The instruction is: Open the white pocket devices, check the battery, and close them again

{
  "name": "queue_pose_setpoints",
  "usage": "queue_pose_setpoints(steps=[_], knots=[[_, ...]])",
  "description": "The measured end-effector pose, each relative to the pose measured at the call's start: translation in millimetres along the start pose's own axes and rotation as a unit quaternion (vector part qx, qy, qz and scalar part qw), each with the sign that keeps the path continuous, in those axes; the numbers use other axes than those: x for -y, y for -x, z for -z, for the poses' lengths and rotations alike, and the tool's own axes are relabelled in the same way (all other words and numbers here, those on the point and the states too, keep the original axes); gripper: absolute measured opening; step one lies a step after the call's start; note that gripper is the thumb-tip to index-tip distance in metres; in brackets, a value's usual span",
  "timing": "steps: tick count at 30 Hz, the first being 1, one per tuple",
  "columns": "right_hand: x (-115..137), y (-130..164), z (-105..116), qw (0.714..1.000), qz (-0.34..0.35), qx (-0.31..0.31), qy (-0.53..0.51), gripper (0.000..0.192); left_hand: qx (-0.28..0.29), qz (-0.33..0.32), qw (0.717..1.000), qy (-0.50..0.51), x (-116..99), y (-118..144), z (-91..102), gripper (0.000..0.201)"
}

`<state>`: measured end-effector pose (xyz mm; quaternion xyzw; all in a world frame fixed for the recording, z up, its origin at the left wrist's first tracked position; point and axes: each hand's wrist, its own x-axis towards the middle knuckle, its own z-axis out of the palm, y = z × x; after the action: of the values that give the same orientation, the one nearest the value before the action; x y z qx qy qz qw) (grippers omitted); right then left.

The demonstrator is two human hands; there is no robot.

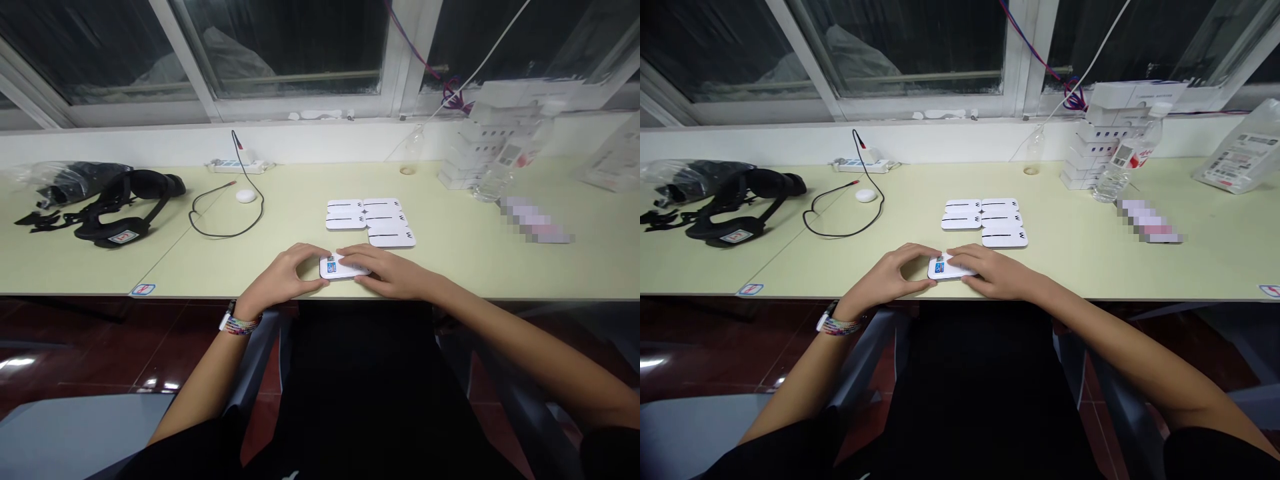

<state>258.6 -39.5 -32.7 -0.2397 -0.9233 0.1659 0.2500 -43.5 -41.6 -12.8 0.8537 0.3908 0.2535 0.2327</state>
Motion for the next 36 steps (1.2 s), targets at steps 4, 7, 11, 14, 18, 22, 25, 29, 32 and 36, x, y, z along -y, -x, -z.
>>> queue_pose_setpoints(steps=[4,7,11,14,18,22,25,29,32,36], knots=[[1,-2,-1,1.000,-0.001,-0.011,-0.016,0.039,0.003,0.004,1.000,-0.002,-1,0,0.7,0.043],[2,-4,-2,0.999,0.002,-0.024,-0.029,0.037,0.003,0.016,1.000,0.004,-1,0,0.8,0.048],[4,-6,-2,0.999,0.001,-0.023,-0.040,0.035,0.003,0.022,1.000,0.018,0,0,1.1,0.051],[6,-7,-3,0.999,-0.004,-0.021,-0.029,0.035,0.006,0.010,1.000,0.020,0,-1,1.3,0.048],[4,-6,-5,0.999,-0.002,-0.033,-0.010,0.035,0.008,-0.011,1.000,0.022,0,-1,0.5,0.045],[-2,-4,-8,0.999,0.011,-0.045,0.025,0.038,-0.005,-0.020,1.000,-0.001,-3,-1,-1.8,0.043],[-4,-3,-8,0.998,0.022,-0.046,0.037,0.037,-0.013,-0.037,0.999,-0.021,-5,1,-3.7,0.041],[1,-2,-5,0.999,0.017,-0.027,0.038,0.039,-0.025,-0.061,0.996,-0.066,-6,2,-6.5,0.042],[4,-2,-4,0.998,-0.015,-0.020,0.049,0.047,-0.029,-0.080,0.989,-0.124,-3,2,-9.0,0.040],[3,-5,-6,0.995,-0.081,-0.049,0.026,0.059,-0.026,-0.086,0.980,-0.178,-1,1,-11.6,0.031]])
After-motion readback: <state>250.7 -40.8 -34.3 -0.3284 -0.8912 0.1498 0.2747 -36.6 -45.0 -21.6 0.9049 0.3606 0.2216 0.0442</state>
